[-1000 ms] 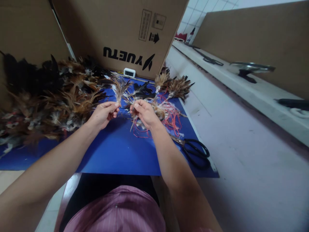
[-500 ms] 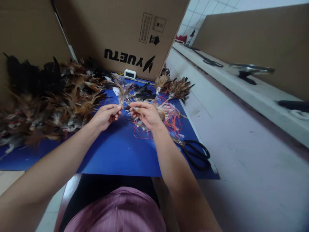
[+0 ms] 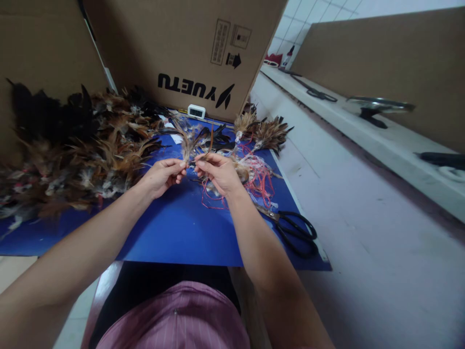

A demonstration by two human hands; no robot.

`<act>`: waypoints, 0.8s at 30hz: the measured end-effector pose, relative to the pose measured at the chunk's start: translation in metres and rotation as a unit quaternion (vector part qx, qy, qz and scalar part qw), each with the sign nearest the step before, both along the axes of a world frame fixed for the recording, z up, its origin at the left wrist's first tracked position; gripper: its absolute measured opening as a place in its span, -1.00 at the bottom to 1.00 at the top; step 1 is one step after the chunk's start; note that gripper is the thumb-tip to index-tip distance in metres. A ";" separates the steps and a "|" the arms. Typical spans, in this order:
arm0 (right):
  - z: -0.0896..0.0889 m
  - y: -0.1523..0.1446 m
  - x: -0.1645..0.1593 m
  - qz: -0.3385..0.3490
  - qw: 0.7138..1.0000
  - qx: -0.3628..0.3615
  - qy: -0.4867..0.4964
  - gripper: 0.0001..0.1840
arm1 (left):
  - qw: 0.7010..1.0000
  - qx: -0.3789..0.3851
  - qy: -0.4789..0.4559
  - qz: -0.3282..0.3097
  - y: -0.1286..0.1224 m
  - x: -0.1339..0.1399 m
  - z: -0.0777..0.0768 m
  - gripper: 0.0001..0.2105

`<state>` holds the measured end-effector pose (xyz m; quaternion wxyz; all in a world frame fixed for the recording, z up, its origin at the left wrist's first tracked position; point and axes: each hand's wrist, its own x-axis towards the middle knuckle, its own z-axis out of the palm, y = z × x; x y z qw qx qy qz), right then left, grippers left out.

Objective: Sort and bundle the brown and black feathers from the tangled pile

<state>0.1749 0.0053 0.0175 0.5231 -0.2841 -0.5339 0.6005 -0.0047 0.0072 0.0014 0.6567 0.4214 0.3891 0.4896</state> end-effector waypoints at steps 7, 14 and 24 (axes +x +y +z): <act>-0.002 0.001 -0.003 -0.039 0.998 0.013 -0.053 -0.70 | 1.000 0.003 0.012 -0.014 -0.002 -0.001 -0.001 -0.74; -0.004 0.001 -0.006 -0.083 0.994 0.046 -0.060 -0.76 | 0.998 0.038 0.042 0.001 -0.003 0.001 -0.001 -0.71; -0.007 0.001 -0.011 -0.121 0.986 0.047 -0.101 -0.78 | 0.992 0.092 0.076 0.031 -0.006 0.005 0.001 -0.69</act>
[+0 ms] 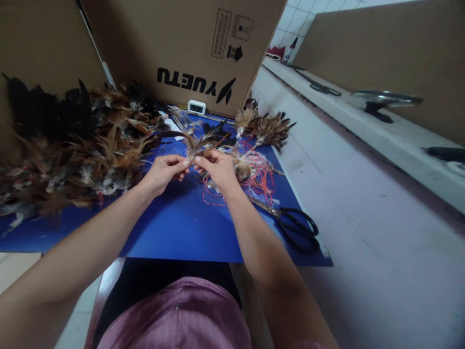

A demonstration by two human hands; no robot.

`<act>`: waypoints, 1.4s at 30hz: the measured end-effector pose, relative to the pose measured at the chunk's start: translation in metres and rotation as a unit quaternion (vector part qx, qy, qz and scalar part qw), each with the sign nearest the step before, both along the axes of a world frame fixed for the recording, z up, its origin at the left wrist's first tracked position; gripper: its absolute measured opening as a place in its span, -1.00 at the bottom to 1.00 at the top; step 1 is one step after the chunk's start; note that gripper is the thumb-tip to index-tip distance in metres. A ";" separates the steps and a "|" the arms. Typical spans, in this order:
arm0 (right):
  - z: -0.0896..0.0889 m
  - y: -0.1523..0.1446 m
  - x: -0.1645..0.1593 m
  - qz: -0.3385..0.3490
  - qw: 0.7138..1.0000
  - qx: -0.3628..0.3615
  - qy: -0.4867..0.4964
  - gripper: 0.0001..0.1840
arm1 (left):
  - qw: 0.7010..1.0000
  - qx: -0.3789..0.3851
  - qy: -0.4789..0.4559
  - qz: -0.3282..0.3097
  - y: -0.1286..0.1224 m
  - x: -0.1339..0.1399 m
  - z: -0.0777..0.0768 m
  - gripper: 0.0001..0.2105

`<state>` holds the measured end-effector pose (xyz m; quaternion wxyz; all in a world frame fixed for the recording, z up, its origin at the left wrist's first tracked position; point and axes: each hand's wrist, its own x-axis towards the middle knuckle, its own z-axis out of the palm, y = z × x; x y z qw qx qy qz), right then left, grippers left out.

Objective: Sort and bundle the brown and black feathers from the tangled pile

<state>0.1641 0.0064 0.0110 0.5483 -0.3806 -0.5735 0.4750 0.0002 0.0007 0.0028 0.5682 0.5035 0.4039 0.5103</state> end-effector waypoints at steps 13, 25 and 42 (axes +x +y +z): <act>-0.004 -0.003 -0.009 -0.053 0.998 -0.010 -0.022 -0.85 | 0.999 0.018 0.035 0.027 0.004 0.000 -0.007 -0.67; -0.017 -0.002 -0.014 -0.084 0.995 -0.015 -0.056 -0.75 | 0.996 0.039 0.055 0.054 0.008 0.003 -0.017 -0.76; 0.005 0.002 0.007 -0.101 0.994 -0.042 0.011 -0.69 | 0.990 -0.046 -0.073 0.110 0.006 0.000 -0.011 -0.83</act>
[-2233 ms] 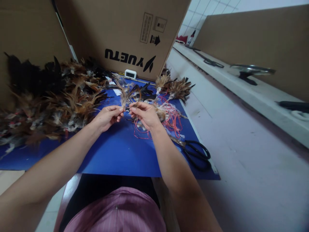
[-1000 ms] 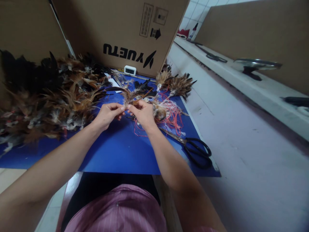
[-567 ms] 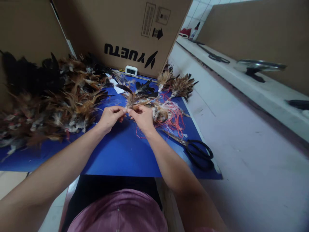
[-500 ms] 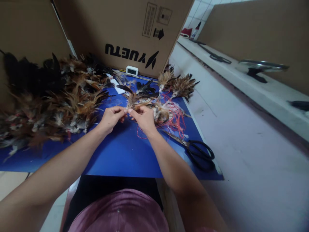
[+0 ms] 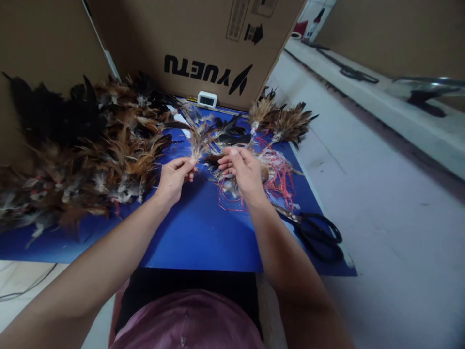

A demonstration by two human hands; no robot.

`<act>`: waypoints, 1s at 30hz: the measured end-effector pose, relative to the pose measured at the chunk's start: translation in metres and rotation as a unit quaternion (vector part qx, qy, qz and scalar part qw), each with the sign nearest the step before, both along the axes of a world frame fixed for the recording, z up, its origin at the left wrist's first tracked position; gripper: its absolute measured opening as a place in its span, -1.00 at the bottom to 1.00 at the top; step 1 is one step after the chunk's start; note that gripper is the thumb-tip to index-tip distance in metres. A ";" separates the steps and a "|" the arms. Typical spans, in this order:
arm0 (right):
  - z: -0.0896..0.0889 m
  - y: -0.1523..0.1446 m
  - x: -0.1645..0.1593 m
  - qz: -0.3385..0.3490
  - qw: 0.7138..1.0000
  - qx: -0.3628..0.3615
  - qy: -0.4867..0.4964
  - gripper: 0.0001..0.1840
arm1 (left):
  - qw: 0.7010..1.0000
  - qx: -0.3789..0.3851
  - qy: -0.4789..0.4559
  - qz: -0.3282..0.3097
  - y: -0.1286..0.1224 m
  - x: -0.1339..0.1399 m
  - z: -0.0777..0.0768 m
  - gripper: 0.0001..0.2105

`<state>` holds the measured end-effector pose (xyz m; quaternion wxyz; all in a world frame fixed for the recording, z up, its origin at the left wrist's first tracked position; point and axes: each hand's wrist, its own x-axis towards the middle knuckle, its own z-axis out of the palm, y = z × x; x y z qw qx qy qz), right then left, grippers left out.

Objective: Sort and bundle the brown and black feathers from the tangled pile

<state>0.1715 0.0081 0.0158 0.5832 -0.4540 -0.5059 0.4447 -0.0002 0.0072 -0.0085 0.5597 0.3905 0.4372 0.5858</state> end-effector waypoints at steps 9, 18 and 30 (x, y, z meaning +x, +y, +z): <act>-0.022 0.014 0.019 -0.039 0.955 0.085 -0.282 -0.89 | 1.000 -0.004 -0.020 -0.001 0.004 0.004 0.000 -0.86; -0.033 0.004 0.013 -0.016 0.885 0.156 -0.439 -0.79 | 0.999 -0.014 0.031 0.039 -0.002 0.005 -0.004 -0.90; -0.040 -0.042 0.016 0.021 0.877 0.179 -0.446 -0.75 | 0.978 0.009 0.169 0.120 -0.028 -0.006 -0.023 -0.88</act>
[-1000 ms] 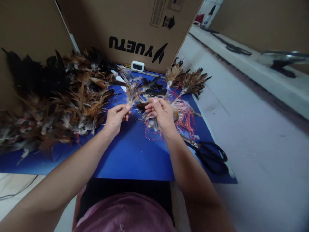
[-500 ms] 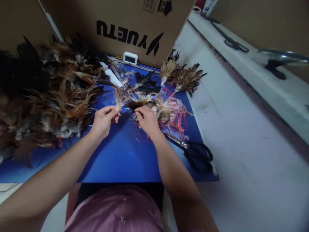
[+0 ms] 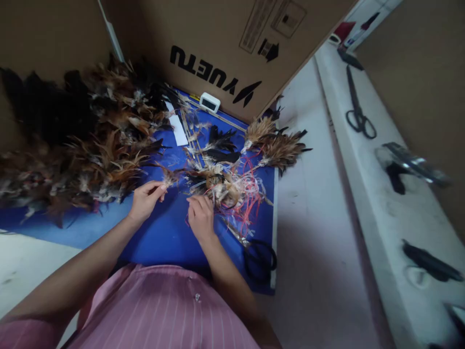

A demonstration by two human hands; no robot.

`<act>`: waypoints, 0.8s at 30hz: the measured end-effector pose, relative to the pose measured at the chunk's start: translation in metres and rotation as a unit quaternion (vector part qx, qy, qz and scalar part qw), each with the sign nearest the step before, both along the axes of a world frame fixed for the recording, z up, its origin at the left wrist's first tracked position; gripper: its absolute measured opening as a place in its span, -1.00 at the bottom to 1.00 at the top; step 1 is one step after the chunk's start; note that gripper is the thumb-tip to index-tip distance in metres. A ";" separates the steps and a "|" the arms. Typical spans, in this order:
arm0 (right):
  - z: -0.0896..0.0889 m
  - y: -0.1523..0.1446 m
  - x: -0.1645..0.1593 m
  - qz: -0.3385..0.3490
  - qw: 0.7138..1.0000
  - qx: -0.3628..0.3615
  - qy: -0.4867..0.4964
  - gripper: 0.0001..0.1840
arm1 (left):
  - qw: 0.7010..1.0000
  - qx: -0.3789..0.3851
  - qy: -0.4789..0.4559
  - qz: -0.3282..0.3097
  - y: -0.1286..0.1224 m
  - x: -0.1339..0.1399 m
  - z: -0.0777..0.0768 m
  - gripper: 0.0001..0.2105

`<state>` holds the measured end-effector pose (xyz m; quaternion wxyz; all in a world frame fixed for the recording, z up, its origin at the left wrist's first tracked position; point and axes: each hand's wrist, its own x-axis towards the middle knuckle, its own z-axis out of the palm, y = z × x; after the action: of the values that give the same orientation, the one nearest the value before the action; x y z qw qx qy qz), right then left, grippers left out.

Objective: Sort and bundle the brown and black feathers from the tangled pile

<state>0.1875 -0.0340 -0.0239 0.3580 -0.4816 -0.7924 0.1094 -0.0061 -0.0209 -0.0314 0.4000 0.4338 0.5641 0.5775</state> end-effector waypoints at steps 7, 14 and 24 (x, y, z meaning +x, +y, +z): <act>0.003 -0.072 0.030 0.123 0.987 -0.019 -0.098 -0.78 | 0.983 -0.007 0.160 0.090 -0.029 -0.005 0.009 -0.81; -0.012 -0.087 0.046 0.175 0.967 -0.031 -0.181 -0.66 | 0.946 -0.006 0.304 0.116 -0.022 -0.002 0.007 -0.77; -0.015 -0.086 0.045 0.203 0.952 -0.105 -0.205 -0.62 | 0.927 -0.035 0.357 0.109 -0.014 0.002 -0.003 -0.80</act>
<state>0.2322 -0.1200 -0.0389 0.1055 -0.3577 -0.9137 0.1615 -0.0039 -0.0345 -0.0341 0.1219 0.5331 0.7332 0.4043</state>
